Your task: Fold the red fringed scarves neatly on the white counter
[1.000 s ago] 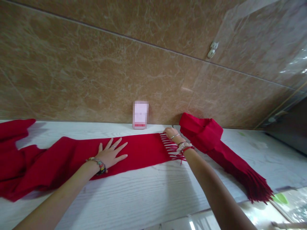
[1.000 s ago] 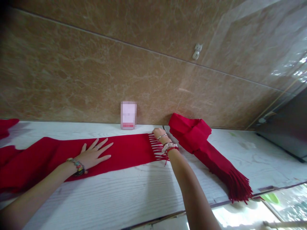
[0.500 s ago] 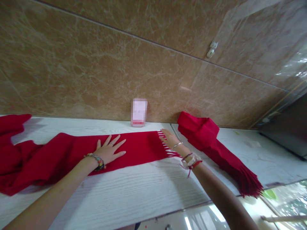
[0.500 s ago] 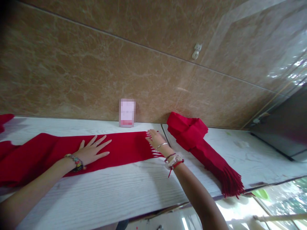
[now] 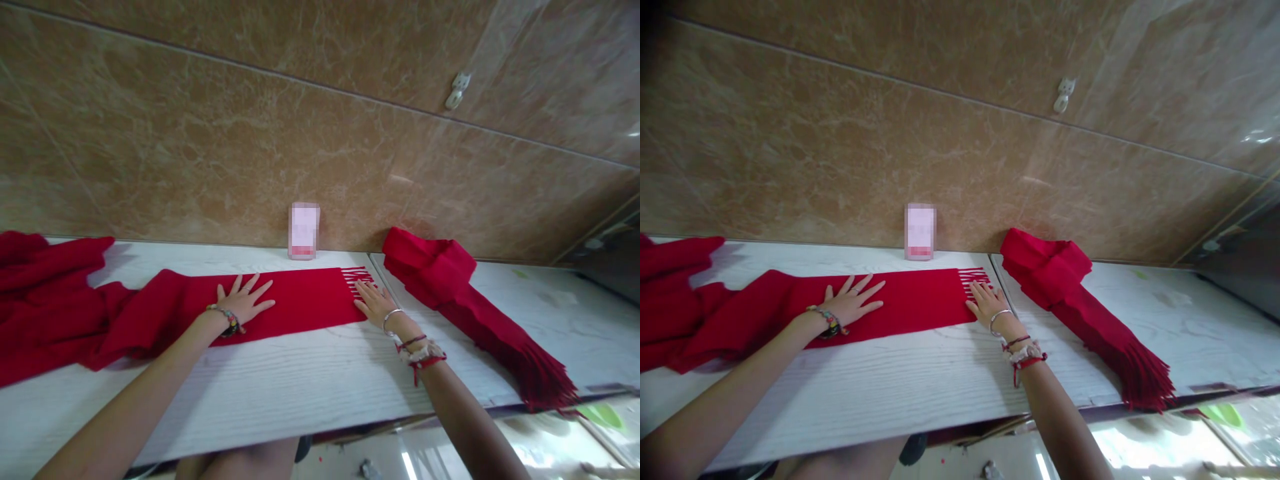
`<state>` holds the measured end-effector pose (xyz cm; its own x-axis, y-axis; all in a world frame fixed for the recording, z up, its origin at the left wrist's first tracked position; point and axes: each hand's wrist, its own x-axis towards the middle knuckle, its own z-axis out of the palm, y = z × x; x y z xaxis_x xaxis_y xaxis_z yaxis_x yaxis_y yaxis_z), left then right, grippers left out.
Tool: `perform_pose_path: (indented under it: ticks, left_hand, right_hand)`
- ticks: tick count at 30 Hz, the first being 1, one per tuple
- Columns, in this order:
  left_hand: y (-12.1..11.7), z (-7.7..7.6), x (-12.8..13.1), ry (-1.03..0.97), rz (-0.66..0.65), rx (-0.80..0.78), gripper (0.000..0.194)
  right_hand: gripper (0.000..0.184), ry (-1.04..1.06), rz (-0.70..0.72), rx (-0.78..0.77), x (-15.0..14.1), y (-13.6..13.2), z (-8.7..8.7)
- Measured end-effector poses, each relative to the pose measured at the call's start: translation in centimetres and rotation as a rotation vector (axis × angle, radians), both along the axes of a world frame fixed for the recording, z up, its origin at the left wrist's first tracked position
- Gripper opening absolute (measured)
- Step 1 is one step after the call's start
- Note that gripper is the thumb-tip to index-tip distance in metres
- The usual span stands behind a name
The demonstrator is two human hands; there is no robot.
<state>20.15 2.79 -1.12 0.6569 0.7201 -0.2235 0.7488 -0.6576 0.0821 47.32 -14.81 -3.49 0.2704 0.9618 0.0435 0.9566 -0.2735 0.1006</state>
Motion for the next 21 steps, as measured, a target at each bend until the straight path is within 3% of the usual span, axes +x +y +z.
perform_pose_path:
  ticks: [3, 5, 9, 13, 17, 21]
  left_hand:
    - [-0.1, 0.5, -0.2, 0.031, 0.101, -0.003, 0.055]
    - [0.4, 1.1, -0.3, 0.037, 0.099, -0.020, 0.053]
    - [3.4, 2.4, -0.1, 0.049, 0.054, 0.033, 0.050]
    - [7.1, 3.3, 0.7, -0.041, -0.083, -0.049, 0.048]
    - [8.7, 2.7, 2.0, -0.078, -0.075, -0.125, 0.040]
    - [9.1, 1.6, 3.3, -0.122, -0.076, -0.182, 0.025]
  right_hand:
    - [0.046, -0.023, -0.009, 0.072, -0.1, 0.1, 0.3]
    - [0.045, -0.034, 0.054, 0.158, -0.9, 0.5, 0.9]
    - [0.041, -0.010, 0.394, 0.288, -5.3, 2.0, 2.4]
    - [0.039, 0.045, 0.692, 0.200, -12.3, 4.0, 3.5]
    - [0.023, 0.008, 0.695, 0.025, -16.5, 5.5, 3.9]
    - [0.021, -0.028, 0.604, -0.032, -17.2, 6.1, 3.4]
